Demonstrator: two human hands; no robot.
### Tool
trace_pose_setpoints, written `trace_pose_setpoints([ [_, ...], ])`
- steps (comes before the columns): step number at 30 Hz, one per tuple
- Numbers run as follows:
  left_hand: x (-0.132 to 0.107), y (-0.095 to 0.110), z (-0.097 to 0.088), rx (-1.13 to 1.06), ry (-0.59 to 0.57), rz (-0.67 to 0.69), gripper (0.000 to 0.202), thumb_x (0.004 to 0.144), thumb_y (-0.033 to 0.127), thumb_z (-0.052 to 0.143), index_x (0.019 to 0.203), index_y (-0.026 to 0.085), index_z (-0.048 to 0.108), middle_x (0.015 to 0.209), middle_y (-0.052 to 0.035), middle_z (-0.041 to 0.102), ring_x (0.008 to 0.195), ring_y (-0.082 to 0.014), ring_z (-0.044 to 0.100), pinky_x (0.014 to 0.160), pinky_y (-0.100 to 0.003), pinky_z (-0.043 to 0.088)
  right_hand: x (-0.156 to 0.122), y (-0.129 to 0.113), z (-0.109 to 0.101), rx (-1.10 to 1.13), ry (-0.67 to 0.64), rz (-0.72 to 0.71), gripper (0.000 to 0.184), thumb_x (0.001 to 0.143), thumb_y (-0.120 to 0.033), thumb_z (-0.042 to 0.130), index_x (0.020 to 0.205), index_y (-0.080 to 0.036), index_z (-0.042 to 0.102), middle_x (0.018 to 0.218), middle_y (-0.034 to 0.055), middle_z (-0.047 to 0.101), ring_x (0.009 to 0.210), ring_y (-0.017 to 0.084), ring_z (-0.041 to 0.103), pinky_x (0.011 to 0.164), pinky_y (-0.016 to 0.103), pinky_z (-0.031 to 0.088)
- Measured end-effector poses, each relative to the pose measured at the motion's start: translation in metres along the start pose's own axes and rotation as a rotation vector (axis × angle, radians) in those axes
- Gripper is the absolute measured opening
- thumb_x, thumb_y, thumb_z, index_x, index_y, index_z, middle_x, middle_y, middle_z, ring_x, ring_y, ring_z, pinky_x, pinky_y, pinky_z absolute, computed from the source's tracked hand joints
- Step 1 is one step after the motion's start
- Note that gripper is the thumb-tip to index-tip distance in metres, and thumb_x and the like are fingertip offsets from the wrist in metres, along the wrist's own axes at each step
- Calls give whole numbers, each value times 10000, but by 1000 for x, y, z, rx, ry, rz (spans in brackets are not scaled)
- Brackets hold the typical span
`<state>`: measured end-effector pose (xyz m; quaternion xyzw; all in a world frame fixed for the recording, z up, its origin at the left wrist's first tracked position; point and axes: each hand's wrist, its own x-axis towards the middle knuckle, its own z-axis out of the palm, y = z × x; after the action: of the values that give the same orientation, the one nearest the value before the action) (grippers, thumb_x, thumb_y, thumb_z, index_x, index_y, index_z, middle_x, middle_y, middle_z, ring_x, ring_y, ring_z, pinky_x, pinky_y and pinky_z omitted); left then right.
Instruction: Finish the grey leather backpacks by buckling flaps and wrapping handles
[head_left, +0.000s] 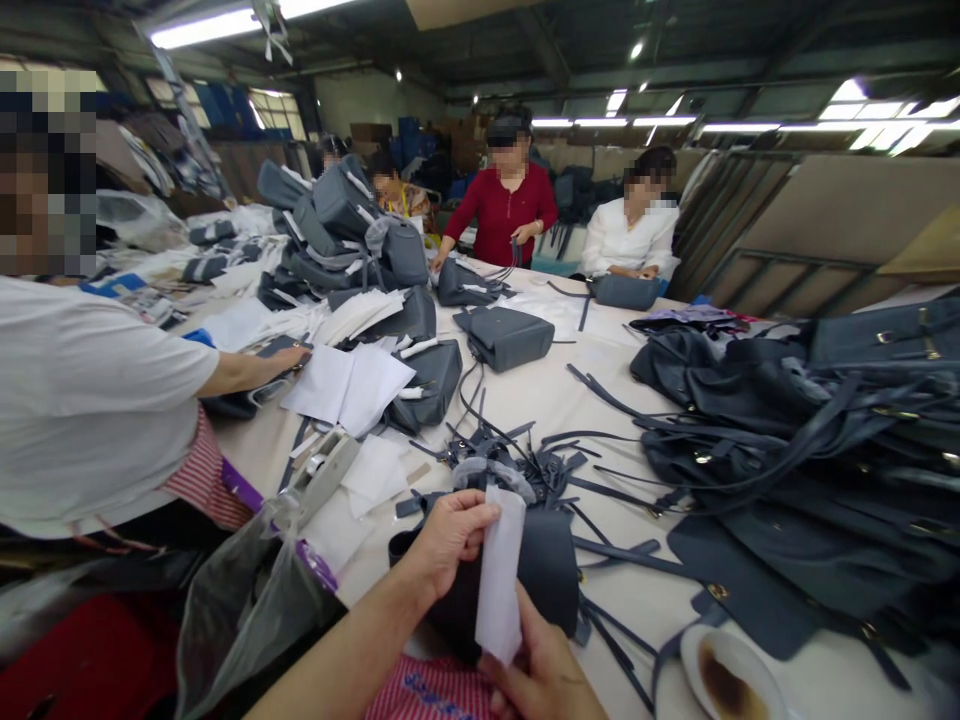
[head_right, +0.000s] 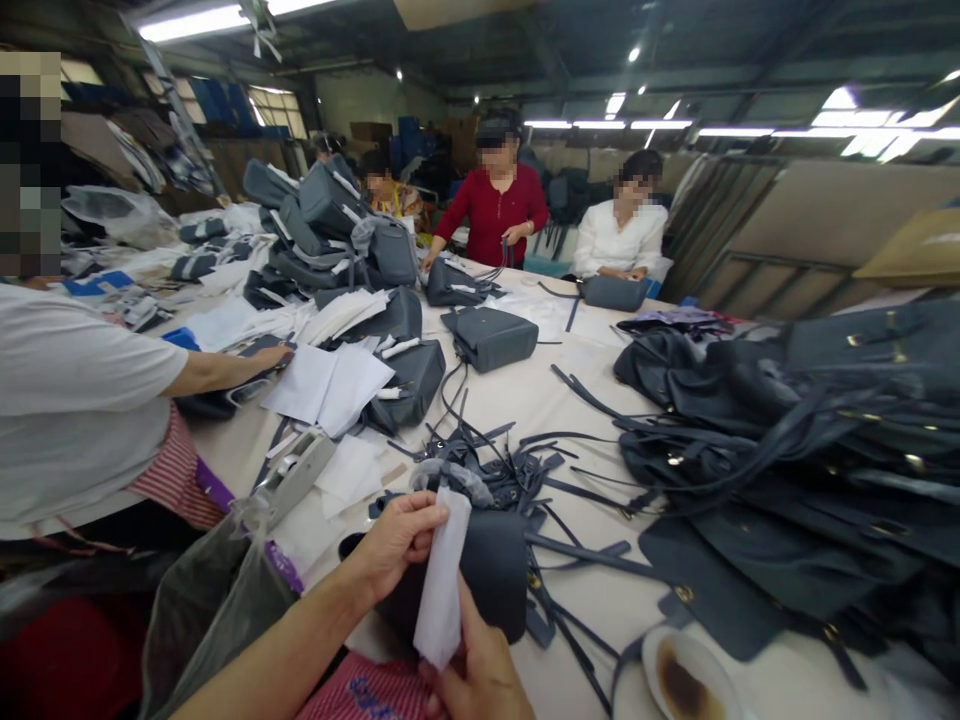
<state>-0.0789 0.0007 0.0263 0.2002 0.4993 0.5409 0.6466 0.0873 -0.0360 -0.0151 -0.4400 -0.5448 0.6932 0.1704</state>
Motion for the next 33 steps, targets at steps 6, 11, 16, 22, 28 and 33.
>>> trace_pose_setpoints([
  [6, -4, 0, 1, 129, 34, 34, 301, 602, 388, 749, 668, 141, 591, 521, 70, 417, 460, -40, 288, 450, -199, 118, 0, -40, -37, -131, 423, -173, 409, 791, -498, 575, 1031, -176, 651, 749, 39, 693, 652, 182, 623, 518, 243, 470],
  [11, -10, -3, 2, 152, 44, 59, 278, 615, 378, 735, 646, 145, 586, 498, 69, 422, 470, -52, 324, 461, -198, 158, 24, -73, -23, -131, 356, -305, 329, 767, -524, 643, 835, -202, 650, 706, 11, 655, 652, 177, 586, 586, 260, 460],
  [16, -15, -8, 0, -26, 10, 118, 309, 582, 311, 785, 765, 149, 595, 595, 52, 523, 478, -45, 371, 453, -192, 182, 46, -64, -9, 114, 287, -213, 373, 727, -572, 657, 732, -209, 573, 559, -40, 566, 489, 131, 471, 456, 237, 353],
  [22, -17, -16, 3, -48, 104, 177, 277, 577, 283, 773, 685, 159, 550, 558, 59, 515, 481, -55, 403, 457, -187, 239, 44, -58, -11, -361, 630, -405, 183, 716, -398, 692, 737, -249, 588, 687, -1, 628, 653, 197, 566, 637, 303, 424],
  [28, -13, -17, 1, 22, 136, 189, 298, 577, 295, 756, 655, 172, 496, 502, 70, 501, 456, -63, 431, 445, -183, 259, 42, -63, -5, -219, 438, -327, 293, 825, -465, 572, 949, -237, 708, 918, 62, 737, 860, 254, 653, 786, 349, 480],
  [33, -12, -18, 0, 18, 170, 182, 376, 578, 313, 769, 727, 200, 442, 487, 83, 527, 418, -64, 446, 423, -172, 246, 54, -64, -5, 113, 319, -294, 426, 725, -456, 703, 1071, -206, 699, 856, 62, 750, 841, 258, 678, 739, 365, 535],
])
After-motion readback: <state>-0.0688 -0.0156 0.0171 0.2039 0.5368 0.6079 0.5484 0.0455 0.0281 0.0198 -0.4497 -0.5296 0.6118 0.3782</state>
